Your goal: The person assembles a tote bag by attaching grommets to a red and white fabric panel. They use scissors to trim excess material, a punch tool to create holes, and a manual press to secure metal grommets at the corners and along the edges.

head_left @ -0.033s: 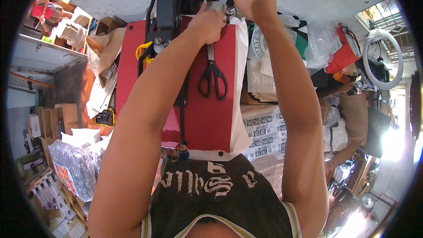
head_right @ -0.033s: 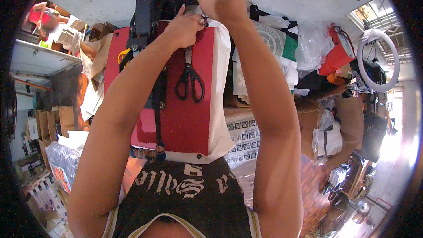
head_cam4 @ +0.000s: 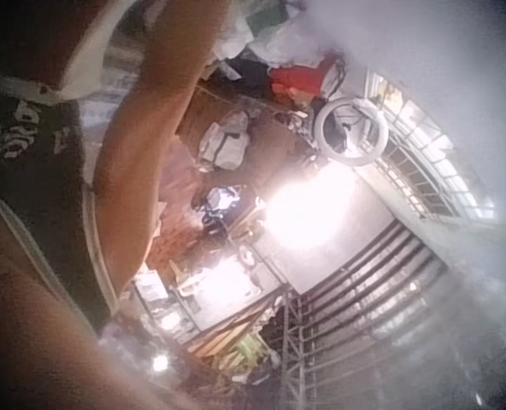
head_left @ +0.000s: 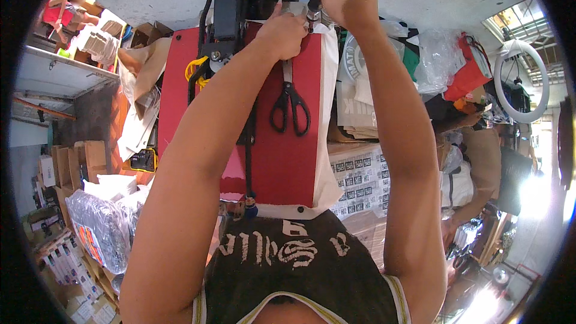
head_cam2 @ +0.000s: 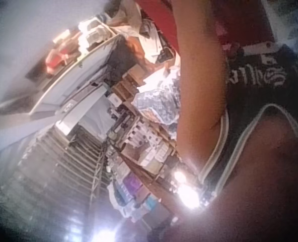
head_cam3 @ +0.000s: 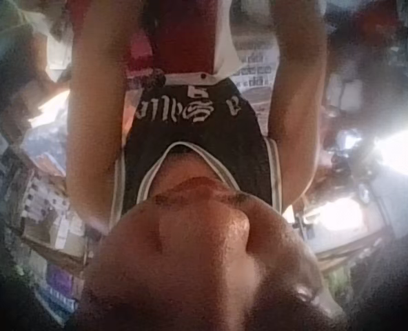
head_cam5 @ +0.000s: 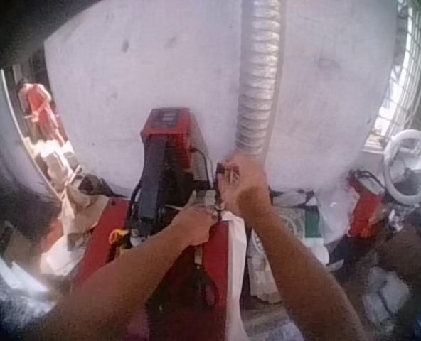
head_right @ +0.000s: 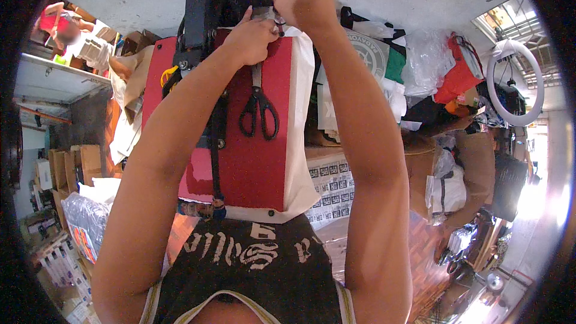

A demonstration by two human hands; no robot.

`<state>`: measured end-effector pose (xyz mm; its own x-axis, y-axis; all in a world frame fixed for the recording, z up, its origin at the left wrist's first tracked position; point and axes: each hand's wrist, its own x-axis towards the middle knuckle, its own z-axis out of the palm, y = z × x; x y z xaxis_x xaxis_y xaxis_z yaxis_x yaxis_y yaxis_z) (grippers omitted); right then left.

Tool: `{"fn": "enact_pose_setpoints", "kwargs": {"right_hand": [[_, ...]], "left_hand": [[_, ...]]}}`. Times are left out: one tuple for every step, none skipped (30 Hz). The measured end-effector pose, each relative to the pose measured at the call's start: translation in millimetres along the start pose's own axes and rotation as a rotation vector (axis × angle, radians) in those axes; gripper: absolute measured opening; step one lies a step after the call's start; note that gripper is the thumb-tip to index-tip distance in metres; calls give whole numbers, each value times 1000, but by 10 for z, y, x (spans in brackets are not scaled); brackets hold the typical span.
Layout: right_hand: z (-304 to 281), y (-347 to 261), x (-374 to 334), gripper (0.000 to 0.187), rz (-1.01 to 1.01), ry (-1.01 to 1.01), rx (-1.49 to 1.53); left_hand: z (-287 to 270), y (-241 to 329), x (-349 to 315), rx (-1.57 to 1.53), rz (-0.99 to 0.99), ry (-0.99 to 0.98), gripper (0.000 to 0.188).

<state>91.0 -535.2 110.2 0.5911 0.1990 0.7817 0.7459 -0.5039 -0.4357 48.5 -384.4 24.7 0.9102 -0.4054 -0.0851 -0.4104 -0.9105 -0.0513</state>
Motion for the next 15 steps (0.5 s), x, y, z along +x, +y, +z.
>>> {"fn": "enact_pose_setpoints", "kwargs": {"right_hand": [[-73,-168,52,19,273,-135,98],[-107,-259,75,21,546,-272,196],[-53,-182,26,21,290,-174,146],[-33,-37,-36,22,35,-68,80],[-15,-6,-45,22,-223,33,24],[-6,29,-51,23,-111,-3,-1],[3,-4,-59,23,3,-40,-23],[9,-22,-66,24,117,-78,-45],[21,-1,-71,24,19,-49,-18],[11,45,-53,24,-82,-16,1],[0,88,-46,24,-183,17,19],[9,116,-68,24,-117,2,62],[42,161,-91,23,-55,-14,103],[46,73,-80,23,10,-35,146],[28,-21,-103,20,-55,64,2]], "left_hand": [[3,-1,0,3,0,-9,46],[8,-3,-6,5,0,-18,46],[22,-12,-26,2,-6,-12,46],[14,9,-7,0,4,4,47],[7,4,-4,-2,1,16,47],[-2,6,7,-5,-1,14,47],[1,10,1,-9,-4,8,48],[2,13,-5,-12,-7,2,49],[3,11,-10,-13,-7,-4,49],[-7,10,19,-13,-1,-4,49],[-17,12,46,-13,6,-4,49],[-13,9,35,-9,10,2,49],[12,-2,22,-6,14,12,49],[30,1,-10,-8,15,17,49],[34,-2,-11,-20,7,14,49]]}}
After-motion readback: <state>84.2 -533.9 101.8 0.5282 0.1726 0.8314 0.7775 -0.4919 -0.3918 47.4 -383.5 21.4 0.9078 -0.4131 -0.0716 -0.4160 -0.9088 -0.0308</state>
